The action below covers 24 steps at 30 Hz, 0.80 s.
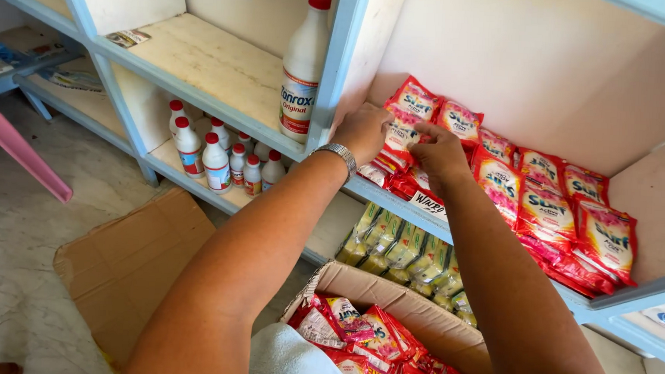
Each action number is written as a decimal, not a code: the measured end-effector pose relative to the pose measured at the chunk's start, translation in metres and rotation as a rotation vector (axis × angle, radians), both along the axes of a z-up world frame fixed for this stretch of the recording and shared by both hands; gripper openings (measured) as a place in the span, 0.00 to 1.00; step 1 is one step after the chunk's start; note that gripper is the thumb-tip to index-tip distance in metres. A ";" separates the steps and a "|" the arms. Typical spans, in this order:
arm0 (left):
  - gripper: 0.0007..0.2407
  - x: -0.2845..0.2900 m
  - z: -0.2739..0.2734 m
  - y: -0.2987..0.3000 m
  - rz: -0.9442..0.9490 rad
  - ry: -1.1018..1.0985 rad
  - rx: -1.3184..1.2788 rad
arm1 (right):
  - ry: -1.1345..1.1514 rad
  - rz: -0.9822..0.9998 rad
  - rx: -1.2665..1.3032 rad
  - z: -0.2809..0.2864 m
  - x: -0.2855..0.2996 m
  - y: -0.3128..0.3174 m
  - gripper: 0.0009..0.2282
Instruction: Organizing and stocking detergent packets onto a store shelf from a cardboard box.
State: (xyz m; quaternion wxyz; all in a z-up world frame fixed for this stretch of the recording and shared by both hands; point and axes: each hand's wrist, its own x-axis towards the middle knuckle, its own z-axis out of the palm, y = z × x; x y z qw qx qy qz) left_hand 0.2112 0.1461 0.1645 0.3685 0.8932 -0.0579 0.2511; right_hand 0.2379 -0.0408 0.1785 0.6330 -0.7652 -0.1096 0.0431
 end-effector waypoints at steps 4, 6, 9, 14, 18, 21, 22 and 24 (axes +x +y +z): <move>0.10 -0.002 -0.012 0.000 -0.004 -0.081 -0.028 | -0.077 -0.048 -0.193 0.002 -0.013 -0.001 0.21; 0.09 0.002 -0.015 0.006 0.000 -0.150 -0.018 | -0.462 -0.086 -0.474 0.010 -0.023 0.003 0.18; 0.10 -0.001 -0.015 0.007 -0.007 -0.151 -0.023 | -0.742 0.033 -0.645 0.008 -0.026 0.007 0.15; 0.11 -0.007 -0.012 0.006 -0.017 -0.069 -0.075 | -0.681 0.187 -0.682 -0.001 -0.020 0.009 0.19; 0.10 -0.012 -0.016 0.005 0.036 -0.183 0.019 | -0.687 0.176 -0.682 0.001 -0.030 0.006 0.20; 0.11 -0.041 -0.015 0.001 0.077 -0.405 0.059 | -0.807 0.099 -0.593 -0.005 -0.051 -0.004 0.19; 0.11 -0.056 -0.012 -0.002 0.071 -0.384 0.055 | -0.785 0.101 -0.597 -0.005 -0.066 -0.009 0.19; 0.10 -0.089 -0.011 -0.012 0.033 -0.532 0.017 | -0.976 0.050 -0.481 -0.009 -0.100 -0.022 0.16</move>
